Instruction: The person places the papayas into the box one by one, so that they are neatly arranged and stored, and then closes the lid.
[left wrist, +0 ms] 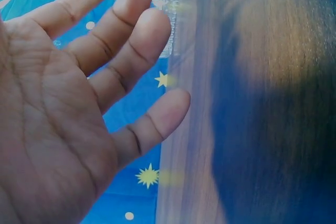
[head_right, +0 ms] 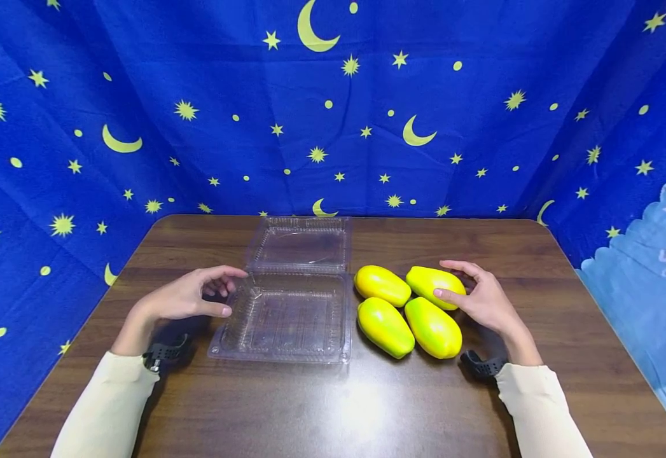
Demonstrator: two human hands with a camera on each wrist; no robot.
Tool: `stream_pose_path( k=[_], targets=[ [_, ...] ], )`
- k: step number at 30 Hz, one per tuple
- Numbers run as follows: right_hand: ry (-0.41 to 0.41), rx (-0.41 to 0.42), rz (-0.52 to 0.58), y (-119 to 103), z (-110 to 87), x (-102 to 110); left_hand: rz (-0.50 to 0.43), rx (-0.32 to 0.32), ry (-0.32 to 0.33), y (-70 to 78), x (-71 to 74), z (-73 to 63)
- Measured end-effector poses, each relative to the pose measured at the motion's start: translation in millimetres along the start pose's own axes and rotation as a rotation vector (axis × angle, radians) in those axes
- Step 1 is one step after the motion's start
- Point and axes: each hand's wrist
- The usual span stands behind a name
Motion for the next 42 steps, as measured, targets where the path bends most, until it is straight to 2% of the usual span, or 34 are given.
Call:
stream_pose_path(
  k=[5, 9, 18, 22, 30, 36, 42],
  targets=[
    [-0.014, 0.000, -0.023, 3, -1.7, 0, -0.005, 0.005, -0.005, -0.4, -0.7, 1.6],
    [-0.034, 0.007, -0.028, 4, -2.1, 2, -0.022, -0.019, -0.010, -0.1, 0.1, 3.2],
    [-0.096, -0.055, -0.021, -1, -2.5, 2, -0.060, -0.022, -0.017, -2.1, 0.8, 4.6],
    [-0.100, -0.051, -0.016, 0, -3.5, 1, -0.074, -0.018, -0.019, -1.4, -1.8, 3.5],
    [-0.061, -0.040, -0.013, 2, -3.7, 4, -0.077, -0.018, -0.022, 0.3, -3.9, 0.7],
    [0.018, 0.031, 0.036, -3, -3.1, 1, -0.071, -0.016, -0.028, -1.7, -1.6, 1.4],
    [0.062, 0.095, 0.072, -11, -1.6, -3, -0.067, -0.007, -0.045, -2.3, 2.7, 2.5]
  ],
)
Point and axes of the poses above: each hand's wrist, its own z-axis towards the middle knuckle, its own x-axis out of the back of the hand, y = z × x, and after that the axes turned 14 degrees about -y, right-handed
